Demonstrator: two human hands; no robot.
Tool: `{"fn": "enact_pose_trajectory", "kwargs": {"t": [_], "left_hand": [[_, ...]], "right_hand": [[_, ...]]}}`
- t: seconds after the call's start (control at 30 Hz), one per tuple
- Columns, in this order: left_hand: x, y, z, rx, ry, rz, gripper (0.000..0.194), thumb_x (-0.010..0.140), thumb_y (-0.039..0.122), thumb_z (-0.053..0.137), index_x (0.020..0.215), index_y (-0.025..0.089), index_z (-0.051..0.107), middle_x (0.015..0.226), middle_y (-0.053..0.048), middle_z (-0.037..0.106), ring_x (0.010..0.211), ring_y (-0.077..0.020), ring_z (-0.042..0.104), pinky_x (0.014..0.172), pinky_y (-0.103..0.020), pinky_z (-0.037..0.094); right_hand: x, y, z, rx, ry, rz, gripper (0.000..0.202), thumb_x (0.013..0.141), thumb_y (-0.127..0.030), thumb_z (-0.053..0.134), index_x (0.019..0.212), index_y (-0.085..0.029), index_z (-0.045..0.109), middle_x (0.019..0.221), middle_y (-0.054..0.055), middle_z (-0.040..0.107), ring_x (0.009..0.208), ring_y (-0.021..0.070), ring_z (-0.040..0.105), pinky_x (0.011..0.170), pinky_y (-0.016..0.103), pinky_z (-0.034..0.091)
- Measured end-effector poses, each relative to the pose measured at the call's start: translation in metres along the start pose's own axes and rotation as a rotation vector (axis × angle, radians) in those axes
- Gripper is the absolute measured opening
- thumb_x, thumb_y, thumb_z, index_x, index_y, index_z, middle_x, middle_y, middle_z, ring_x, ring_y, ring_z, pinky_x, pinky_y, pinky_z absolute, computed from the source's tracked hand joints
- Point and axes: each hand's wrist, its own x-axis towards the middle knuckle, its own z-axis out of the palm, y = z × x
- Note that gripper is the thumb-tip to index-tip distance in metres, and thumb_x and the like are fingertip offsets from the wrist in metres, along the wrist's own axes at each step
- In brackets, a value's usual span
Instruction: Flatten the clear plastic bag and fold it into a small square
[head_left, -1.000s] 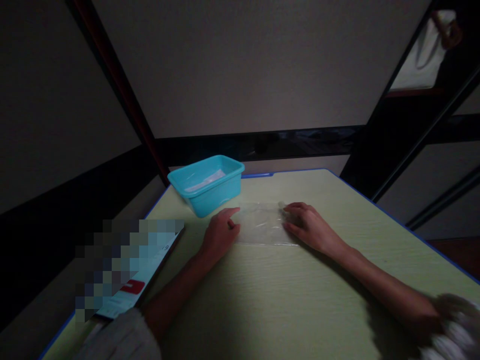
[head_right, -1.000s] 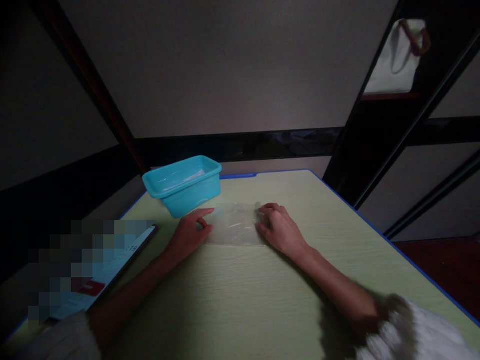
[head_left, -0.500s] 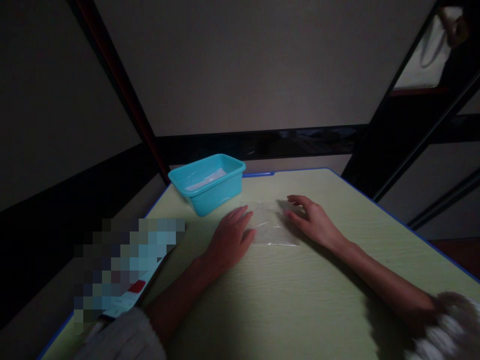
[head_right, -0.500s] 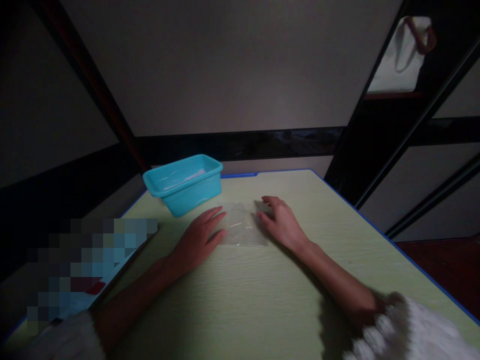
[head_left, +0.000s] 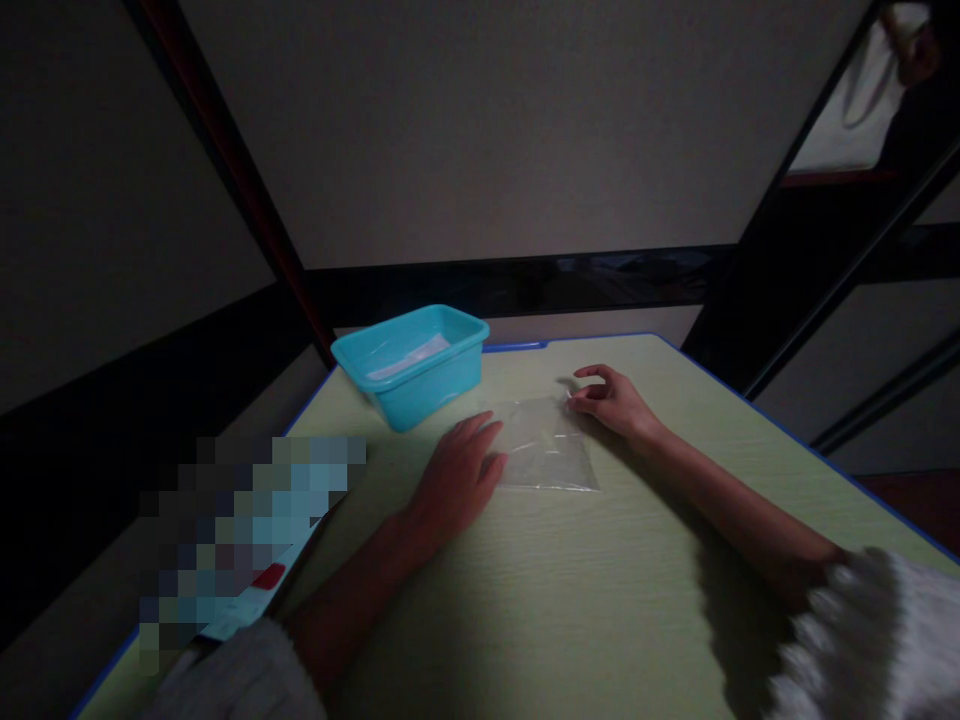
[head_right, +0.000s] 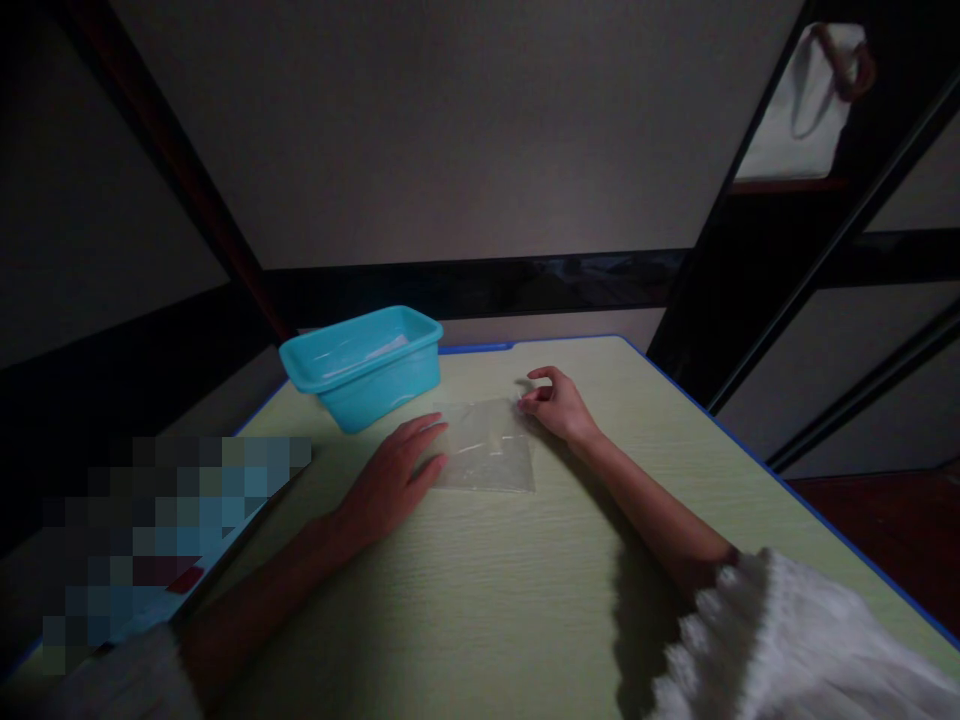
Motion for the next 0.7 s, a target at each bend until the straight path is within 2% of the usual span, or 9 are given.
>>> {"fn": "enact_pose_trajectory", "kwargs": {"t": [0.13, 0.47, 0.6, 0.7], "left_hand": [[0.000, -0.001, 0.000, 0.011, -0.024, 0.011, 0.035, 0.081, 0.016, 0.048, 0.115, 0.013, 0.052, 0.127, -0.013, 0.049, 0.117, -0.0227, 0.045, 0.099, -0.042, 0.037], [0.000, 0.000, 0.000, 0.044, -0.072, 0.011, 0.038, 0.079, 0.015, 0.051, 0.116, 0.009, 0.052, 0.127, -0.016, 0.049, 0.116, -0.0243, 0.046, 0.099, -0.042, 0.037], [-0.001, 0.001, -0.001, 0.039, -0.081, 0.062, 0.039, 0.080, 0.016, 0.050, 0.118, 0.008, 0.050, 0.130, -0.016, 0.046, 0.120, -0.0235, 0.042, 0.101, -0.041, 0.034], [-0.001, 0.003, -0.002, 0.055, -0.139, 0.104, 0.042, 0.081, 0.018, 0.049, 0.122, 0.007, 0.046, 0.134, -0.016, 0.041, 0.124, -0.0235, 0.037, 0.105, -0.042, 0.028]], "right_hand": [[0.000, 0.006, -0.005, -0.021, 0.021, -0.058, 0.033, 0.062, -0.012, 0.059, 0.090, -0.018, 0.044, 0.059, -0.004, 0.058, 0.054, 0.0118, 0.056, 0.054, 0.023, 0.044], [0.001, 0.015, -0.005, -0.181, 0.058, -0.221, 0.036, 0.064, -0.013, 0.056, 0.099, -0.015, 0.048, 0.073, 0.003, 0.065, 0.060, 0.0141, 0.058, 0.061, 0.028, 0.048], [-0.007, 0.004, -0.012, -0.279, 0.076, -0.287, 0.031, 0.066, -0.008, 0.051, 0.096, -0.013, 0.054, 0.091, 0.011, 0.065, 0.075, 0.0188, 0.060, 0.069, 0.033, 0.048], [-0.025, -0.009, -0.012, -0.365, -0.020, -0.390, 0.022, 0.075, -0.011, 0.047, 0.091, -0.014, 0.061, 0.098, 0.012, 0.065, 0.089, 0.0222, 0.060, 0.082, 0.037, 0.046]]}}
